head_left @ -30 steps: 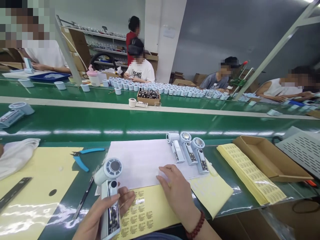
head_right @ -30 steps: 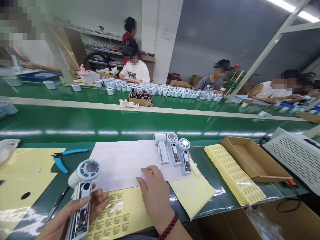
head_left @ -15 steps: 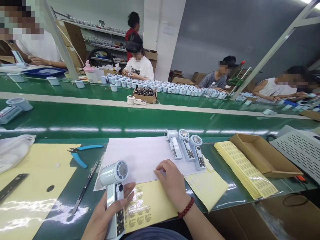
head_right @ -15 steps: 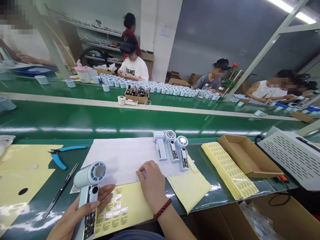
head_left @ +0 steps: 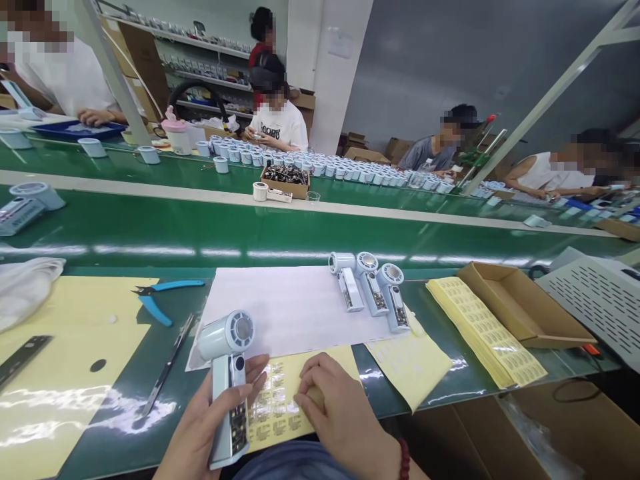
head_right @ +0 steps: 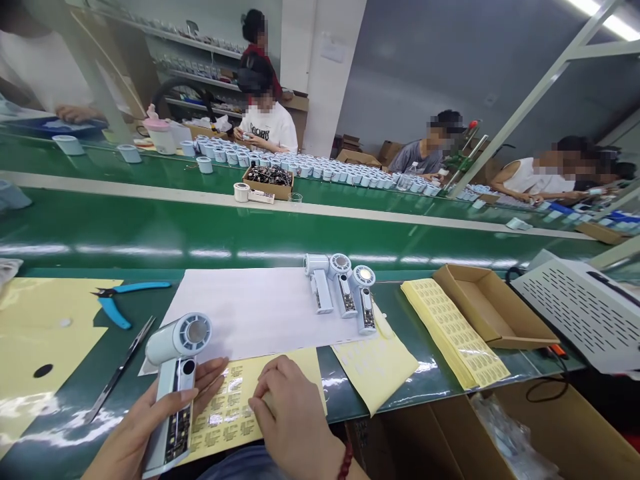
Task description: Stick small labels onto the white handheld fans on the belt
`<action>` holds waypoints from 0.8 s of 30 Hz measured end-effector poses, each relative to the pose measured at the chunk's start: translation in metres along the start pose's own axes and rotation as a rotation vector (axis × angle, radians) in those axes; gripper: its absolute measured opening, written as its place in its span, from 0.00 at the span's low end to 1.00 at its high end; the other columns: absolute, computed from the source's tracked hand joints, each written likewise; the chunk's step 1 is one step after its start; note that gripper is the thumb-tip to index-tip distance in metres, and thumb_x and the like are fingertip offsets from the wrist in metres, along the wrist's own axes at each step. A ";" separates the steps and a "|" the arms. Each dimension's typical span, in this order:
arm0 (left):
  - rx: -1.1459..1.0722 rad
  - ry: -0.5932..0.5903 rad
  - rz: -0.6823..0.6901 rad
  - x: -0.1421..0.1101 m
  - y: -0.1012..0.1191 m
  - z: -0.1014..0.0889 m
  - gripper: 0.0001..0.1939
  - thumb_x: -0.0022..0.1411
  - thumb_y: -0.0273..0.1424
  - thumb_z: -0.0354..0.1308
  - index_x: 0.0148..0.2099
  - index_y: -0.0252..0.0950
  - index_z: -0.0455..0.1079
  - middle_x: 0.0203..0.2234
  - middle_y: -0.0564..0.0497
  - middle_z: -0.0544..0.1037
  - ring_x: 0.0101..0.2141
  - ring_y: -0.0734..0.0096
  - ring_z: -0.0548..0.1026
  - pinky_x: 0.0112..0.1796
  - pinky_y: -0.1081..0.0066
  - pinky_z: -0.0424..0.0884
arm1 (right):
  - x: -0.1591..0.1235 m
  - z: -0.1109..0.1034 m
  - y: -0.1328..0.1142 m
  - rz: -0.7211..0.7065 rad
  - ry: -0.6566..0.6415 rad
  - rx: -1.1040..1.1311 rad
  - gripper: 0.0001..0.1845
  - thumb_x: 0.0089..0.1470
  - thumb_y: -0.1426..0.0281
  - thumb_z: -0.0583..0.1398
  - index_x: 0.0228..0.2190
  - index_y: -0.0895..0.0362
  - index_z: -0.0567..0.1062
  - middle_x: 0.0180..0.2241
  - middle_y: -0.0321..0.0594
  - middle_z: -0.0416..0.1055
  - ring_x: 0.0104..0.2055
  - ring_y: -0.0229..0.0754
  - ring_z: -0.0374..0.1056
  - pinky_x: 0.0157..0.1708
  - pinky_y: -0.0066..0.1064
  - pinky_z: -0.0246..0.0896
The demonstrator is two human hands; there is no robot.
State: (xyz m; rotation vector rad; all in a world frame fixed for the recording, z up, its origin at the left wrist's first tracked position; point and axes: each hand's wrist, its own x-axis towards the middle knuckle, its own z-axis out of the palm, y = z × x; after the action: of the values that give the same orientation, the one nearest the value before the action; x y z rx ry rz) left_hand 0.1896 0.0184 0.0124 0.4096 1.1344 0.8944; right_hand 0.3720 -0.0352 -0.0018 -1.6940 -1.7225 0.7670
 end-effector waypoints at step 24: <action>-0.095 0.036 0.084 0.003 0.029 0.020 0.25 0.58 0.47 0.65 0.54 0.43 0.75 0.46 0.51 0.81 0.51 0.59 0.75 0.49 0.69 0.73 | 0.042 -0.014 -0.071 -0.080 -0.148 0.394 0.09 0.53 0.80 0.63 0.27 0.55 0.71 0.37 0.34 0.66 0.40 0.37 0.68 0.30 0.23 0.62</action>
State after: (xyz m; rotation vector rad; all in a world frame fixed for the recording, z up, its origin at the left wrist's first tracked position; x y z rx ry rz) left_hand 0.1968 0.0413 0.0383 0.3667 1.1091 1.0283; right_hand 0.3360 0.0055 0.0620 -1.3227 -1.5943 1.1332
